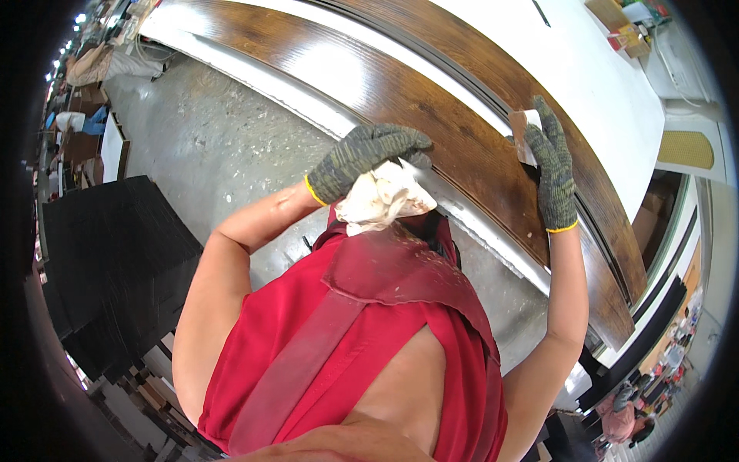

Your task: The person polishes several wooden slats by hand using a white sponge and a cloth, then applies a substance from a container to the edge of a slat using a small tool.

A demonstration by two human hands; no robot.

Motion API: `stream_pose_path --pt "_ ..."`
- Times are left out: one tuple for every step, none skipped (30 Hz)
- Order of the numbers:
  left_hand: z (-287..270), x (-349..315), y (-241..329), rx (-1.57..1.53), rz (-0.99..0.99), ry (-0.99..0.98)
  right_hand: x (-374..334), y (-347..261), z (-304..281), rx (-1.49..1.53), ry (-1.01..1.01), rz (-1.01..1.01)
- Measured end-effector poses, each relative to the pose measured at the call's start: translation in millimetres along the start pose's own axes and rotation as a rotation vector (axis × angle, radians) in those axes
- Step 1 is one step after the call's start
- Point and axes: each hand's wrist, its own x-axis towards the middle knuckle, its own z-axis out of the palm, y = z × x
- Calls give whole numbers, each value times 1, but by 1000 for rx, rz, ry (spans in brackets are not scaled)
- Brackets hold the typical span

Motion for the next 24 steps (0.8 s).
stream_pose_path --pt "3 0 -14 -80 34 -26 1 -7 0 -27 6 33" --pt "4 2 -16 -229 16 -29 4 -2 -2 -19 14 39" --pt "4 5 -14 -371 -2 -30 10 6 -4 -9 19 38" --pt "4 7 -14 -512 -20 -29 13 11 -7 0 22 36" --pt "7 9 -17 -489 -13 -41 15 18 -12 -50 1 -33" --pt "9 10 -19 -464 -5 -53 16 24 -17 -97 -17 -105" --pt "9 14 -22 -312 86 -69 22 44 -24 -170 0 -131" --pt "5 19 -24 -147 167 -85 31 51 -23 -358 -9 -288" --pt "5 23 -22 -104 173 -62 38 57 -24 -543 15 -446" --pt "7 28 -19 -61 180 -40 43 65 -26 -609 53 -533" --pt "16 28 -18 -484 5 -17 51 77 -30 -673 90 -623" --pt "24 25 -17 -911 -169 22 49 72 -24 -589 140 -602" --pt "26 24 -21 -830 -147 44 50 67 -16 -497 190 -587" --pt "27 22 -23 -761 -125 66 36 38 2 -269 241 -446" --pt "28 19 -23 -694 -102 86 23 9 17 -46 288 -297" --pt "28 18 -20 -887 -239 132 12 -14 24 -41 332 -298" --pt "29 19 -14 -1080 -376 171 6 -29 25 -75 342 -311" --pt "27 24 -6 -1272 -518 205 1 -40 25 -108 356 -321" --pt "24 33 2 -1229 -631 239 -5 -47 27 -175 370 -351" --pt "19 40 9 -1242 -687 234 -13 -53 30 -243 382 -385" --pt "14 47 15 -1255 -743 227 -19 -56 30 -310 394 -418" --pt "11 51 19 -1268 -799 221 -25 -55 31 -316 415 -482" --pt "6 52 21 -1222 -737 181 -29 -50 34 -322 432 -550" --pt "2 53 22 -1211 -775 151 -33 -44 34 -330 454 -615"
